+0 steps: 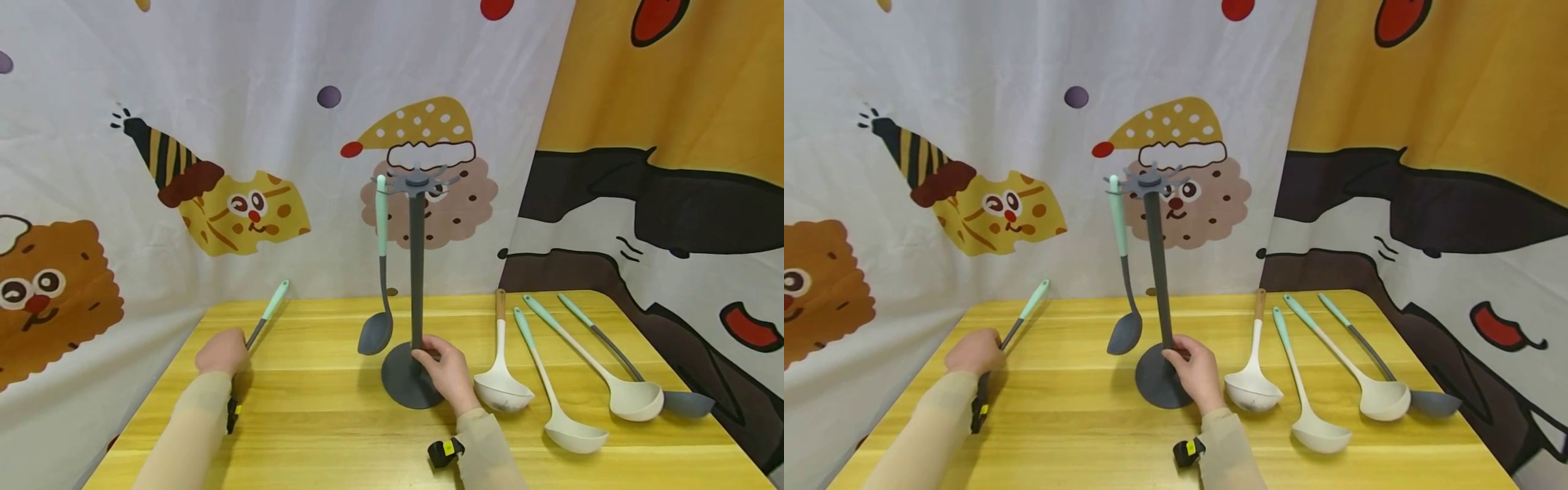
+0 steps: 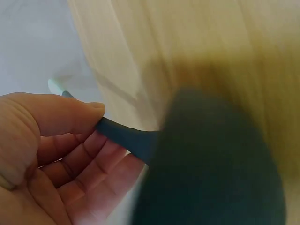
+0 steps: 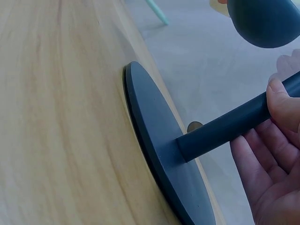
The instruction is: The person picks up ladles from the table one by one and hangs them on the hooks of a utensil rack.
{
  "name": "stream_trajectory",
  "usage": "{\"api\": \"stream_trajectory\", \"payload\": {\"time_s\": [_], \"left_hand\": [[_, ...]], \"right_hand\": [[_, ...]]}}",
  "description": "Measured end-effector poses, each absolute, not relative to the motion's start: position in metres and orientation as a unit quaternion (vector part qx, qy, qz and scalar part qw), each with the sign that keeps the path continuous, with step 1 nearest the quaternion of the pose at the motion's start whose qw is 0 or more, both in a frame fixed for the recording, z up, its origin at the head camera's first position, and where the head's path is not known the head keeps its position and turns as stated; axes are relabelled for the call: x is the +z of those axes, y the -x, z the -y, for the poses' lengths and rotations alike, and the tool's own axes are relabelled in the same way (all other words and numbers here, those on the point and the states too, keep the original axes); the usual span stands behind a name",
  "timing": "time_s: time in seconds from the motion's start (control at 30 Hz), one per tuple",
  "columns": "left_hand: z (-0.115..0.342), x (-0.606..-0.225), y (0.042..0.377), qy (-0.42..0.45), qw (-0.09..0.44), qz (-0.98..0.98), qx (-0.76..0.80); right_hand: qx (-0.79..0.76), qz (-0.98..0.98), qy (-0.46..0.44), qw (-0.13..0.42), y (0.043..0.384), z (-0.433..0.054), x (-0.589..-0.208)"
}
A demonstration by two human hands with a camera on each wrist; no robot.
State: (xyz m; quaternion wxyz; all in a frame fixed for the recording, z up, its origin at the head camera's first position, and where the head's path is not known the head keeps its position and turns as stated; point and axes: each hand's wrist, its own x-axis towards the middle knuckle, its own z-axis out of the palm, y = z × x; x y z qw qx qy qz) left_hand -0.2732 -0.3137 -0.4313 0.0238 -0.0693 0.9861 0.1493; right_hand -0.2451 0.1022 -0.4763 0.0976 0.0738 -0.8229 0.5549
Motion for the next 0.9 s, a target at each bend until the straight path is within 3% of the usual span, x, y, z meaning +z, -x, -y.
{"api": "stream_trajectory", "payload": {"time_s": [0.67,0.9], "left_hand": [[0.295,-0.416,0.273,0.030,-0.059,-0.979,0.194],[0.286,-0.412,0.266,0.012,-0.116,-0.972,0.203]], "right_hand": [[0.549,0.825,-0.082,0.105,0.246,-0.103,-0.478],[0.549,0.826,-0.076,0.105,0.246,-0.102,-0.477]]}}
